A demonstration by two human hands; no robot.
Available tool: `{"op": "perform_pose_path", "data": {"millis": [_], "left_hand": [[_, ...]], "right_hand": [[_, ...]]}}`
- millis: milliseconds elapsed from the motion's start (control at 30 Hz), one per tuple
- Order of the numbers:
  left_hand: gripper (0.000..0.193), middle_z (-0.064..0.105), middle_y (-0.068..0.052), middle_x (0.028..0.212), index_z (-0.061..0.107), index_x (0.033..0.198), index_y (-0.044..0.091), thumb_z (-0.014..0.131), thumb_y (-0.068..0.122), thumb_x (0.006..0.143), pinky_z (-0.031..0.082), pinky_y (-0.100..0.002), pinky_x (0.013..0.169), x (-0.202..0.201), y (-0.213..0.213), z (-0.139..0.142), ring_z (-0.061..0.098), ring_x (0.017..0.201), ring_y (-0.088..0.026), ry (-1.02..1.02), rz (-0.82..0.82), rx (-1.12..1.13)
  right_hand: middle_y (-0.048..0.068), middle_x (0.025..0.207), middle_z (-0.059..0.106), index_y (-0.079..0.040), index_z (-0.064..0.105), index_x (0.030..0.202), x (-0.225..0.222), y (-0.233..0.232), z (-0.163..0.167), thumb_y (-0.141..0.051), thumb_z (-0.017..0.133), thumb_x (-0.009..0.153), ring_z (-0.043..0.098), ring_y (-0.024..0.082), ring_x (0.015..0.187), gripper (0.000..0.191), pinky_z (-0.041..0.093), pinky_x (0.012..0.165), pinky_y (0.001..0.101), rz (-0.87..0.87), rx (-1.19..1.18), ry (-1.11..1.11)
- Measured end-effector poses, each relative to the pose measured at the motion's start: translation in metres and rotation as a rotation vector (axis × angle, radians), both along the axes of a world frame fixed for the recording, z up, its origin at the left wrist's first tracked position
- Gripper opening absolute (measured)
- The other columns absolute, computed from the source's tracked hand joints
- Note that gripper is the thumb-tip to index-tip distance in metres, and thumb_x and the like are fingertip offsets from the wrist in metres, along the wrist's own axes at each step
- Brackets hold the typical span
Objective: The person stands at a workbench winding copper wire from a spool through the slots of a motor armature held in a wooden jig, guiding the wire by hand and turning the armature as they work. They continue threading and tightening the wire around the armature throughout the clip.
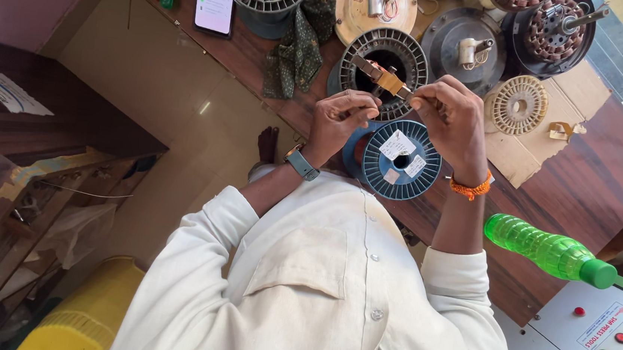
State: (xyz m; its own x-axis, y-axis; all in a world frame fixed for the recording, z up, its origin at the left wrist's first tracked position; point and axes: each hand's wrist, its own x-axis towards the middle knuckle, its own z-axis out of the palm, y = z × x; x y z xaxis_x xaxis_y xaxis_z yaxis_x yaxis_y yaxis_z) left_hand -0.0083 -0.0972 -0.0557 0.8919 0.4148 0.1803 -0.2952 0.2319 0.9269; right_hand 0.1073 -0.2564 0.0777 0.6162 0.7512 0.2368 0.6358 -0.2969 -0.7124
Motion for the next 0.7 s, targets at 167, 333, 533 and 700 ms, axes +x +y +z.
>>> {"op": "perform_pose_path", "data": {"millis": [167,333,533,700], "left_hand": [[0.010,0.076,-0.010,0.106,0.076,0.108,0.000,0.074,0.002,0.098,0.058,-0.022,0.063,0.006,-0.008,-0.012,0.070,0.080,-0.007,0.058,-0.083,-0.092],[0.011,0.074,-0.009,0.113,0.074,0.109,0.000,0.074,0.003,0.098,0.056,-0.021,0.062,0.006,-0.004,-0.020,0.065,0.075,-0.004,0.049,-0.162,-0.059],[0.011,0.074,-0.009,0.111,0.074,0.107,0.000,0.076,0.003,0.097,0.055,-0.021,0.060,0.013,0.002,-0.013,0.063,0.074,-0.003,0.072,-0.199,0.088],[0.008,0.073,-0.008,0.108,0.072,0.103,-0.001,0.075,0.002,0.097,0.053,-0.020,0.058,0.019,0.008,-0.006,0.064,0.071,-0.003,0.094,-0.129,0.170]], "right_hand": [[0.005,0.089,0.057,0.004,0.068,0.098,0.002,-0.016,-0.038,0.001,0.074,0.103,0.054,0.009,0.070,0.008,0.043,0.061,0.0278,-0.182,0.139,0.124],[0.006,0.085,0.058,0.005,0.069,0.097,-0.016,-0.084,-0.100,-0.001,0.073,0.104,0.046,0.010,0.070,0.010,0.037,0.062,0.0279,-0.625,0.174,0.070],[0.000,0.087,0.066,0.000,0.066,0.093,-0.058,-0.159,-0.096,-0.004,0.067,0.098,0.058,0.005,0.073,0.006,0.045,0.063,0.0229,-0.501,0.274,0.730],[0.004,0.080,0.067,0.000,0.073,0.095,-0.055,-0.142,-0.040,-0.004,0.079,0.086,0.056,0.007,0.067,0.011,0.042,0.059,0.0251,-0.232,0.039,0.333]]}}
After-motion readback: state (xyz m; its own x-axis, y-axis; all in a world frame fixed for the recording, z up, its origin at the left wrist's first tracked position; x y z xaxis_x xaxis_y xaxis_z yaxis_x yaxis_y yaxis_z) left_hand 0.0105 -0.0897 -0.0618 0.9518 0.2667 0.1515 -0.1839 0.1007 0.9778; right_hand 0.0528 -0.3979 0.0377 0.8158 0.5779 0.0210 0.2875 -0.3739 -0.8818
